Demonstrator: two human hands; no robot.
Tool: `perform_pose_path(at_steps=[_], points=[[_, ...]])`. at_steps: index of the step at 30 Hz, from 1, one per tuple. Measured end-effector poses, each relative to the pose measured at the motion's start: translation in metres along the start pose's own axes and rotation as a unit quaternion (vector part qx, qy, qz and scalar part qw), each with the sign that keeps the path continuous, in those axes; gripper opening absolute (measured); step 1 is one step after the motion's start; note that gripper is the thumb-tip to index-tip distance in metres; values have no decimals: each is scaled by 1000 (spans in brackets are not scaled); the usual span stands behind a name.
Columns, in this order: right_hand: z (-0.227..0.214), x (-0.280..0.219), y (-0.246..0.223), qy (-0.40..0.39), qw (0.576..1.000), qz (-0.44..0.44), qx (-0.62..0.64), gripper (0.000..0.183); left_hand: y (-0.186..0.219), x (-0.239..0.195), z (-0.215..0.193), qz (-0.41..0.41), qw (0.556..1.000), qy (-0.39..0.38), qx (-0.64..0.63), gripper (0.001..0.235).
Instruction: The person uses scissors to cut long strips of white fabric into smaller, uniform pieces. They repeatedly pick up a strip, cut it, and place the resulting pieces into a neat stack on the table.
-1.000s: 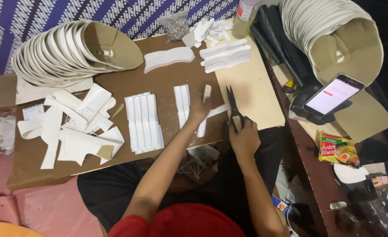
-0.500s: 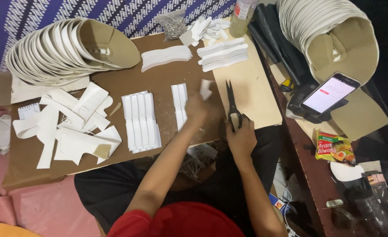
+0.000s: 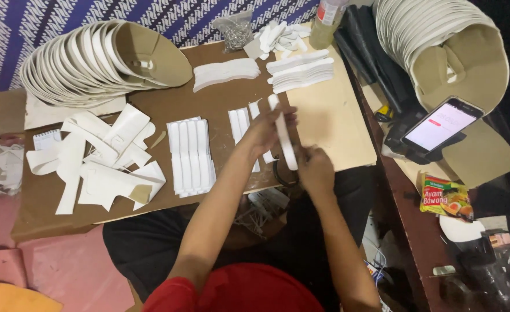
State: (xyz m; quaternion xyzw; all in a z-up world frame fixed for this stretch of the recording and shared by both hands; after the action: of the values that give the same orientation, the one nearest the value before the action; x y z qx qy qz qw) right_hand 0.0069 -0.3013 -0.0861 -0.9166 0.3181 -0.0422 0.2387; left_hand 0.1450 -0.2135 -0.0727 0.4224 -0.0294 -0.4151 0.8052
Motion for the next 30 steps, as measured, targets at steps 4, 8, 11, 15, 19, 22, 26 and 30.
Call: perform_pose_path(at_steps=[4,8,11,15,19,22,26,30], points=[[-29,0,13,-22,952,58,299,77,-40,28,12,26,993,-84,-82,40],[-16,11,48,-18,927,59,369,26,-56,32,37,1,988,-107,-108,51],[-2,12,59,-75,826,98,550,18,-66,31,46,-31,986,-132,-97,60],[-11,3,43,-153,734,138,647,33,-85,66,15,11,998,-34,46,36],[-8,8,78,-59,838,117,530,32,-99,106,5,32,991,2,128,39],[-15,15,113,42,914,108,388,27,-108,137,5,47,943,47,325,39],[-27,24,142,100,967,162,168,22,-116,166,23,70,843,54,530,34],[-37,25,137,184,965,160,94,16,-110,154,32,92,801,90,585,28]])
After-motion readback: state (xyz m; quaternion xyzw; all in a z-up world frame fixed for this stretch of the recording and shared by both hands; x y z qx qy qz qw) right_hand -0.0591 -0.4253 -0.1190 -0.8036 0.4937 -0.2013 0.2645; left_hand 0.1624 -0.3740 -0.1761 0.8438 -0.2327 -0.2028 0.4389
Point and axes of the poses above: each hand's wrist, its own x-axis towards the middle knuckle, its own z-axis out of the palm, y = z × x, the point moved 10 cm from there along x, towards the middle knuckle, and after that the axes turned 6 degrees about -x, right-handed, at the moved point
